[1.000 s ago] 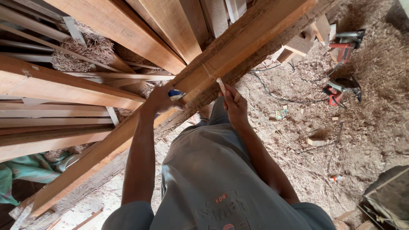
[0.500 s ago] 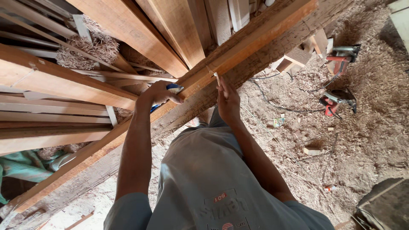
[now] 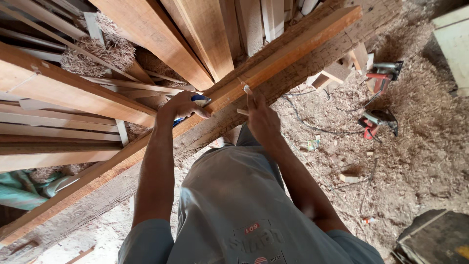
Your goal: The person uses a small white marker to draw lines on several wooden planks in a workshop. They repeatedly pick up planks from a stack, mark them, and return them to the stack.
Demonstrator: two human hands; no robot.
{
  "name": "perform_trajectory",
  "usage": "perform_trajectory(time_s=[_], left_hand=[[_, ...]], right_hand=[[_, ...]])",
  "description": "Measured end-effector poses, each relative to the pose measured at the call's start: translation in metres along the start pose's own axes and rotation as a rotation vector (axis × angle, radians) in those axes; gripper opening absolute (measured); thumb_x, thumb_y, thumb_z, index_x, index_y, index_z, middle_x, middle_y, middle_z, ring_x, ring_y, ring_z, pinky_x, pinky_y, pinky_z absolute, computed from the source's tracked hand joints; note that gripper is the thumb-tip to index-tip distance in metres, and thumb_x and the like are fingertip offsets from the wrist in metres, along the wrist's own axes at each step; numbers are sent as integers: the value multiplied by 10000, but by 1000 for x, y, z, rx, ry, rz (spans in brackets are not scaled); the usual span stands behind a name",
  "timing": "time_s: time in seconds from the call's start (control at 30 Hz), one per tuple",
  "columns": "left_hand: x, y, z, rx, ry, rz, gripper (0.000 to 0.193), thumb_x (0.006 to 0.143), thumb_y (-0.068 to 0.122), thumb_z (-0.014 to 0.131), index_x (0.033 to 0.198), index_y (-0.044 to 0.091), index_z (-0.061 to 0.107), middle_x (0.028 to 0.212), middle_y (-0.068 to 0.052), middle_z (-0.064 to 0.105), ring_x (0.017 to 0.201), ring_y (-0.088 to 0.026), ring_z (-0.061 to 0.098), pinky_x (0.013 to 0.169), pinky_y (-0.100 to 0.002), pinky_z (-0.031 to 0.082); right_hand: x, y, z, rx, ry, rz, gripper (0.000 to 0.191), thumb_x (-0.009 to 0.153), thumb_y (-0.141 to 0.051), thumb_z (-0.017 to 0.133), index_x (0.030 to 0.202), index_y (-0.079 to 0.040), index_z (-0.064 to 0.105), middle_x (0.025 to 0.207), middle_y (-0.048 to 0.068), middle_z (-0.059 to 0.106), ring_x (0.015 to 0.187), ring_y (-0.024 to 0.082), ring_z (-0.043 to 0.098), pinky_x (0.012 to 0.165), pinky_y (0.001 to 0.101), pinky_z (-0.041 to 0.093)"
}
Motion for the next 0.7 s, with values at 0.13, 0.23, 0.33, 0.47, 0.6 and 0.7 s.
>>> perform_trajectory(time_s=[0.13,0.23,0.33,0.47,0.6,0.7], left_hand=[[-4,1,-4,-58,8,37,741,521,388,937,1223,229,759,1048,-24,779,966,-227,707,864,-379,518],[-4,-8,-4,-51,-6,-82,716,551,375,931,1224,188,775,1003,-102,790,906,-279,714,817,-416,549],[-3,-5,-4,-25,-15,-32,741,555,381,950,1251,209,763,1023,-76,787,900,-241,708,823,-380,540],[-2,-3,-3,-52,-23,-7,772,568,364,938,1304,251,732,1035,-77,784,891,-251,695,804,-392,534],[-2,-4,-3,-74,-25,-33,751,564,341,953,1281,239,757,1079,-51,793,930,-229,708,849,-372,532],[-4,-2,-2,-50,-13,3,745,571,358,951,1284,252,763,1106,-40,803,966,-215,723,883,-367,529]], right_hand=[[3,-9,-19,86,157,-88,732,896,-8,683,1554,-16,364,1194,236,556,707,341,690,523,398,577],[4,-17,-13,53,140,-124,726,885,-4,670,1541,10,358,1228,256,542,691,345,684,497,405,564],[5,-16,-4,48,99,-110,750,876,16,648,1561,18,345,1310,295,514,661,350,669,497,416,562],[4,-13,-7,55,185,-157,783,886,35,618,1608,-21,322,1370,297,488,691,360,654,485,403,548],[3,-11,3,63,37,-127,744,911,48,577,1563,-1,222,1486,354,434,553,271,648,392,335,530],[0,-9,0,150,55,-107,760,1010,78,511,1688,-93,215,1332,251,524,690,260,669,451,293,539]])
Point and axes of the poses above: each hand's wrist, its own x-axis towards the middle knuckle, its own z-axis out of the palm, y = z × x, the point moved 7 cm from there along x, towards the middle knuckle
